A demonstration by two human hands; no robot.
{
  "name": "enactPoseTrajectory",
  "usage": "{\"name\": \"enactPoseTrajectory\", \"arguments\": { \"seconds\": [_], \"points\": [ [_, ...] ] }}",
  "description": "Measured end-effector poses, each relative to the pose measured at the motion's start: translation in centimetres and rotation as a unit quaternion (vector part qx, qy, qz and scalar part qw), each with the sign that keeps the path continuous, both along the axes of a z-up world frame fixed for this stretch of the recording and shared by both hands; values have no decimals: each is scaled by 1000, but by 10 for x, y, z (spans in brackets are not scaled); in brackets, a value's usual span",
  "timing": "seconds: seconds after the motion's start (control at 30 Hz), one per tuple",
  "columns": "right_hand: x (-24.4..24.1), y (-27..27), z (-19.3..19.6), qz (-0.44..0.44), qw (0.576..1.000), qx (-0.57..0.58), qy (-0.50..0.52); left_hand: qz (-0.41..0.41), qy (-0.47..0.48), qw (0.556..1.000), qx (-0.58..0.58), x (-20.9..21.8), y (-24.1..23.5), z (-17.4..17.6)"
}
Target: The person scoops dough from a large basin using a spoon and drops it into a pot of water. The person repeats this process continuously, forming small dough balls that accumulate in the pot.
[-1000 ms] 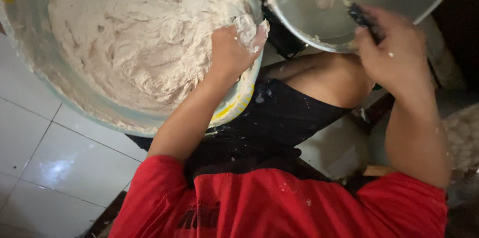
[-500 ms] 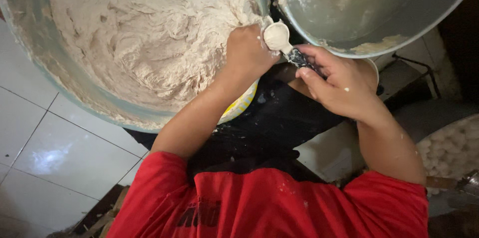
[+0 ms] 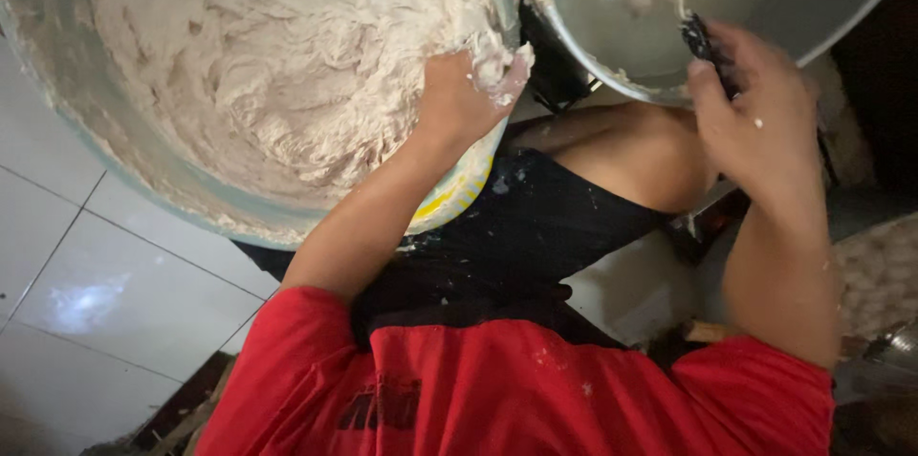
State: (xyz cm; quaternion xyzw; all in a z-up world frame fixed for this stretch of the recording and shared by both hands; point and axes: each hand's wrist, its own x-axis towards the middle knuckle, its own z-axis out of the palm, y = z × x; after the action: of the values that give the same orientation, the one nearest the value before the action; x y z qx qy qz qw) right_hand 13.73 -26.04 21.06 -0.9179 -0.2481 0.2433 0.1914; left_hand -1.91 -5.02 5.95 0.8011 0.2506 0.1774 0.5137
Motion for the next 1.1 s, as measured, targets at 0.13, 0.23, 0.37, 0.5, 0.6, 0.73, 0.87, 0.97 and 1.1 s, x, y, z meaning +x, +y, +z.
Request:
{"name": "enactPoseTrajectory", "arguments": {
  "seconds": [0.13,0.23,0.37,0.5,0.6,0.73,0.87,0.97,1.1],
  "points": [
    [-30,12,-1,-94,968,22,232,-1,-83,996,-29,-2,-11,-7],
    [-52,24,-2,78,988,95,98,-30,-82,996,8,-1,-11,-3],
    [-66,31,-2,177,965,187,54,-36,-43,998,-31,-2,-10,20],
    [-70,28,4,-33,902,154,401,-17,55,997,49,-15,-15,47],
    [-67,24,19,-15,908,158,389,12,125,984,123,-39,-10,55],
    [-43,12,36,-16,946,167,278,42,241,961,127,-109,32,29],
    [8,13,26,-54,978,148,133,63,403,909,89,-199,81,-37],
    [42,16,-1,53,992,40,-107,-221,575,778,119,-224,64,-101],
    [65,21,-36,48,983,-85,-158,156,232,960,-7,-194,2,-152]
  ]
}}
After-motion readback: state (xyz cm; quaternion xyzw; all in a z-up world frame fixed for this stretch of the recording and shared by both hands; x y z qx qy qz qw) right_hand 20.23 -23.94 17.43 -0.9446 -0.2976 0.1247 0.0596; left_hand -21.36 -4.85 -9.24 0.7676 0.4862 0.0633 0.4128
